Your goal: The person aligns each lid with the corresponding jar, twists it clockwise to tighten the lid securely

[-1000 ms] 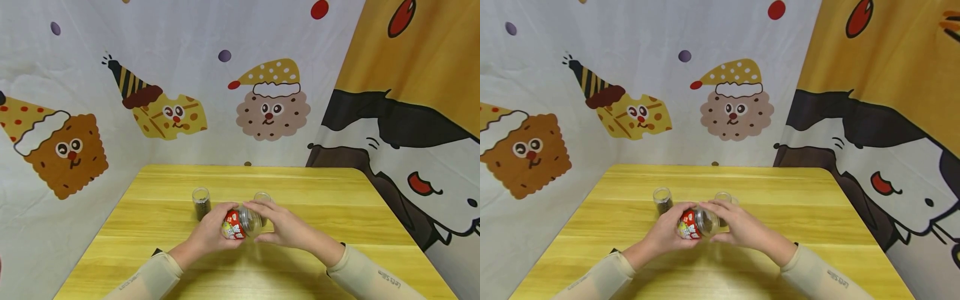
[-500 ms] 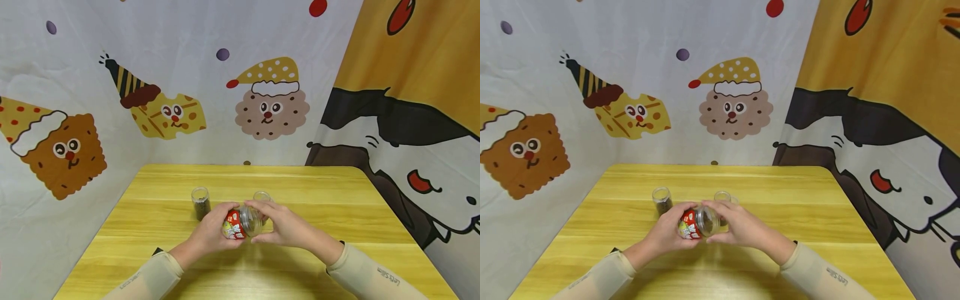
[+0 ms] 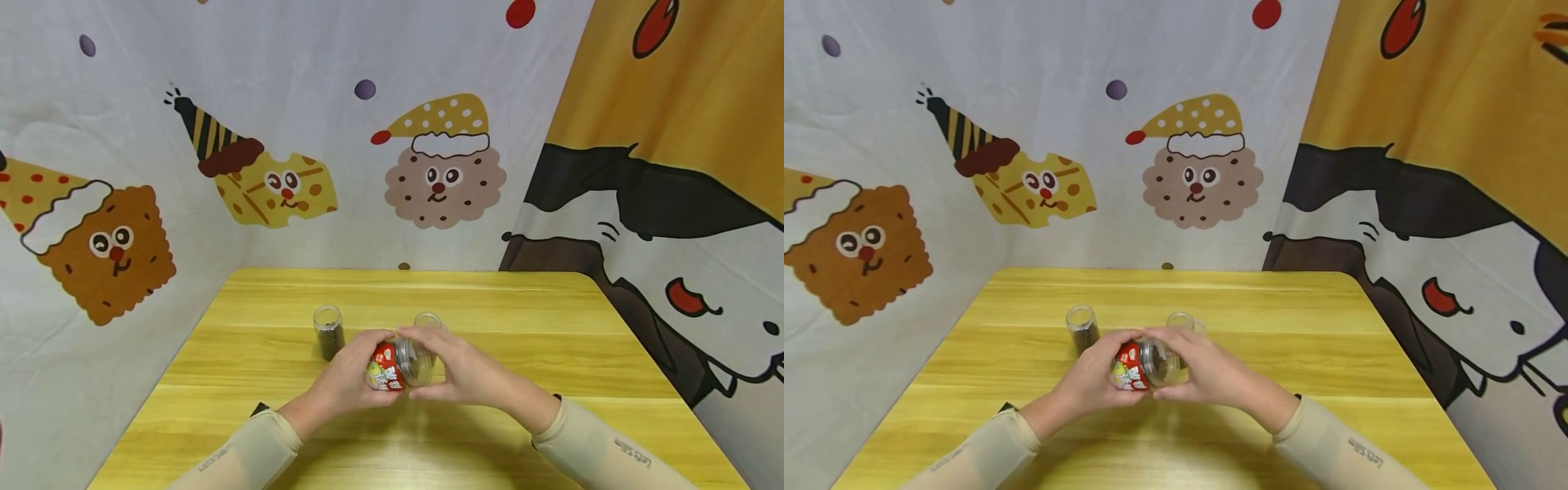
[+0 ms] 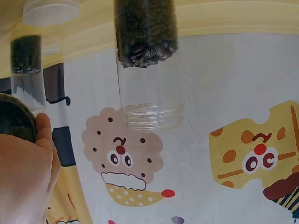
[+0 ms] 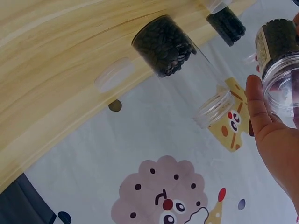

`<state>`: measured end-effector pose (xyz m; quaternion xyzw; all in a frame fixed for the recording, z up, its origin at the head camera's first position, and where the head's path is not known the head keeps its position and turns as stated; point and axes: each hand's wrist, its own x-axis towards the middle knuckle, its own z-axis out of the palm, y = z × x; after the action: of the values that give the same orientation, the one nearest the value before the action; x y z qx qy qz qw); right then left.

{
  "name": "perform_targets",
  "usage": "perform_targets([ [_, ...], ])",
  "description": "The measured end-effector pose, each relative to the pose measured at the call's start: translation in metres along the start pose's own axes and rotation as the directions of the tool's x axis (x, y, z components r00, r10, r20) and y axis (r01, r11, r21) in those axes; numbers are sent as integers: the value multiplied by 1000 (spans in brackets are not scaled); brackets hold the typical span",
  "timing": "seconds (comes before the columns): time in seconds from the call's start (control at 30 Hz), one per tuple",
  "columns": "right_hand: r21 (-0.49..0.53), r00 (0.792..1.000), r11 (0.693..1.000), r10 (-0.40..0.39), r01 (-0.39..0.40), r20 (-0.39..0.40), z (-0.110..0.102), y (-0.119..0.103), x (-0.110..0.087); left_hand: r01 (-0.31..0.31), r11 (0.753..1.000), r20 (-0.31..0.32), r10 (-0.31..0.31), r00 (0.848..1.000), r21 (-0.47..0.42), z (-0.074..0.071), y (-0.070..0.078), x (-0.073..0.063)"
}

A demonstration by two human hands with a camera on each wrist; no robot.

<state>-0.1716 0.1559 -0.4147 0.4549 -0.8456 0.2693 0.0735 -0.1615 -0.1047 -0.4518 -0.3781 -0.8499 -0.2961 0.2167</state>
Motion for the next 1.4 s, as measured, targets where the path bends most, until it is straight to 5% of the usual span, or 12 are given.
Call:
perform_targets([
  [0.33,13,1000,1000,7,-7,-19,3,0,0,28,997,66,-23,998,-70,-3,-4,-2],
  [0.97,88,998,995,54,-52,-23,5,1,2,17,1000,14,-17,1000,-3,-2,-3,-3],
  [1.4,96,994,989,113,-112,-10,5,0,2,-67,995,-60,71,996,73,1,-2,-1],
])
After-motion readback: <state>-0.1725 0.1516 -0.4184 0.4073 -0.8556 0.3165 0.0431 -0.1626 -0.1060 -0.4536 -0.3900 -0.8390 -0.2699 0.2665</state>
